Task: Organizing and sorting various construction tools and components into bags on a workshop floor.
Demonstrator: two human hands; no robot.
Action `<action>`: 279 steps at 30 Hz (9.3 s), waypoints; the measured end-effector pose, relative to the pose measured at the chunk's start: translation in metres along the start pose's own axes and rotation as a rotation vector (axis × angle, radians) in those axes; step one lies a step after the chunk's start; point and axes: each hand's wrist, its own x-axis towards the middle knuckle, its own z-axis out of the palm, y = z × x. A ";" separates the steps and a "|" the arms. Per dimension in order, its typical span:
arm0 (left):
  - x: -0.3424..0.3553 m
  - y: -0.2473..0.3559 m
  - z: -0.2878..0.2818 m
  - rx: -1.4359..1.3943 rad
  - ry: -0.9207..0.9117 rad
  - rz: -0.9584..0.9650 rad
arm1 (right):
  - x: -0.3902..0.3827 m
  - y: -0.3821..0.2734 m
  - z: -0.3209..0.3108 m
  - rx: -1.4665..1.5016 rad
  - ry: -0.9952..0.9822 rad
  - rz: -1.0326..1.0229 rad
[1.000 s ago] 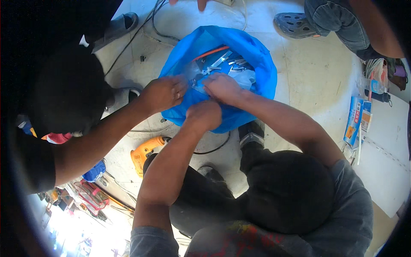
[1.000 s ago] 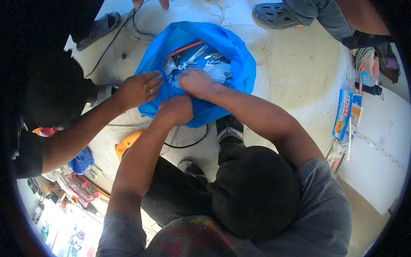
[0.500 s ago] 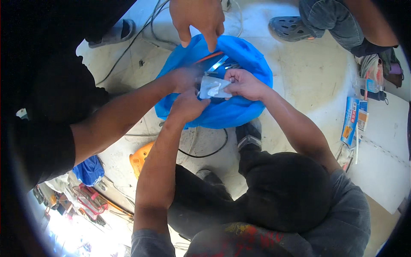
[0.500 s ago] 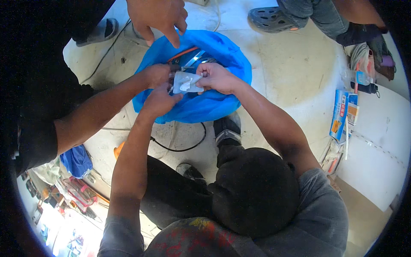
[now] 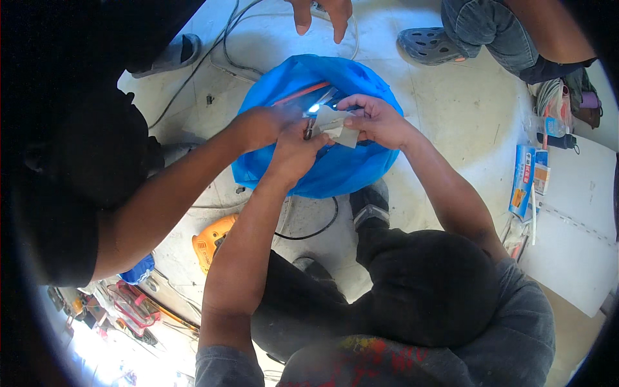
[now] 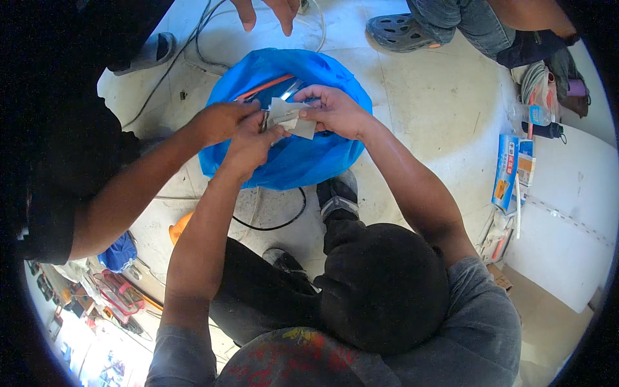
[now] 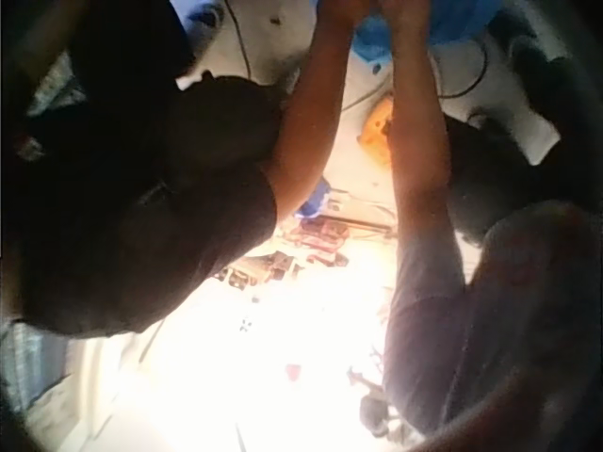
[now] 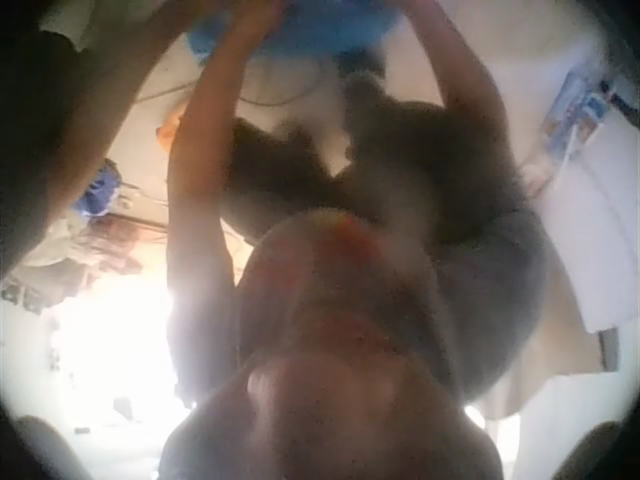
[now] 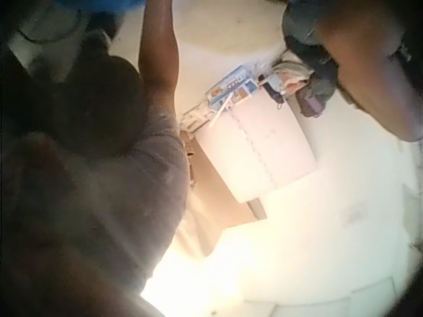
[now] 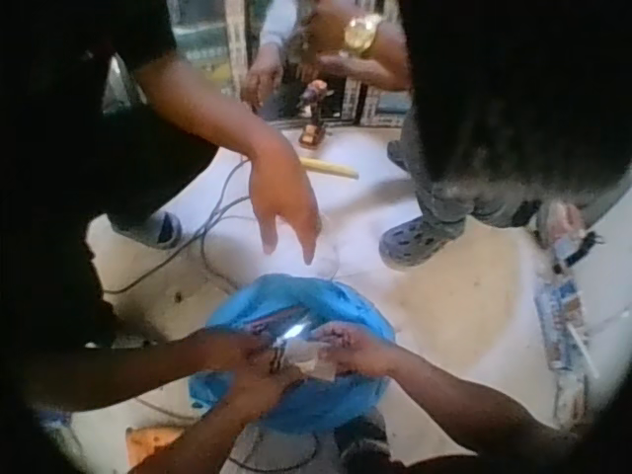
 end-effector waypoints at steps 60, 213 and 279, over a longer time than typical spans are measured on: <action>0.005 -0.023 -0.046 -0.117 0.113 -0.168 | 0.057 0.018 0.032 0.239 0.127 0.070; 0.024 -0.058 -0.053 0.805 0.044 -0.537 | -0.039 0.015 -0.008 -1.781 0.210 -0.040; -0.018 -0.076 -0.055 0.246 0.190 -0.260 | 0.231 -0.140 -0.145 -1.498 0.669 -0.440</action>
